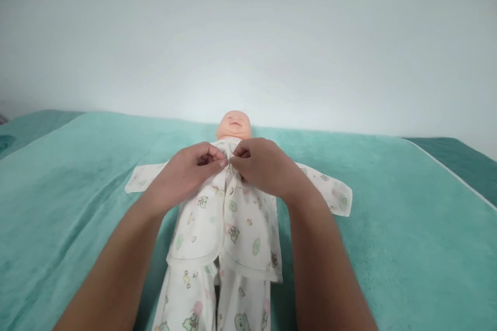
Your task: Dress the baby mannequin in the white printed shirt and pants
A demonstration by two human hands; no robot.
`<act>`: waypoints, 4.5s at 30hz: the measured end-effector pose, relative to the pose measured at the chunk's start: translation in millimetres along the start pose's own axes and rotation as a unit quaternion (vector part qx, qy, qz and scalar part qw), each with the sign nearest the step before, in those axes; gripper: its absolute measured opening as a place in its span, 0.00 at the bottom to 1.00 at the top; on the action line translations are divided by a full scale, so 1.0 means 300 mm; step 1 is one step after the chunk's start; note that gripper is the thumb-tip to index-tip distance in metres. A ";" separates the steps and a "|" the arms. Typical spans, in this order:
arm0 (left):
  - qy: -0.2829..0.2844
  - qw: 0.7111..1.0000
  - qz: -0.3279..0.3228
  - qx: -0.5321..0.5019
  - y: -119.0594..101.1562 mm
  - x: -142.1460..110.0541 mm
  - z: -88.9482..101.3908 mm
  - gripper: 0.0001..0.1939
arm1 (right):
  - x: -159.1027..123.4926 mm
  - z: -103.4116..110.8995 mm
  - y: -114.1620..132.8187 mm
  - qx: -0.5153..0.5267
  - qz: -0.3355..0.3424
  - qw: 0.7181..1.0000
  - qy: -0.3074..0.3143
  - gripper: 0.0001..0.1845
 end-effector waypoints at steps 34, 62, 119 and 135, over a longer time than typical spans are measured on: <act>-0.042 0.991 0.008 -0.126 0.042 0.000 -0.012 0.07 | 0.053 -0.060 -0.090 0.307 0.010 0.949 0.069 0.13; 0.007 0.994 -0.068 -0.089 0.028 -0.015 -0.013 0.07 | 0.053 -0.063 -0.040 0.258 0.067 0.962 0.053 0.09; 0.221 0.953 0.020 -0.204 -0.004 -0.116 -0.097 0.09 | -0.139 -0.146 -0.049 0.342 0.061 0.935 0.066 0.18; 0.225 0.950 0.017 -0.216 0.010 -0.105 -0.102 0.08 | -0.144 -0.151 -0.044 0.324 0.062 0.941 0.081 0.19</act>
Point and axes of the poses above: each hand's wrist, its own x-axis towards the middle knuckle, its own z-axis out of the back of the hand, y = z × x, the point moved 9 cm from there along x, towards the middle knuckle, and after that the axes turned 5 degrees about z, right-handed, at the moved point
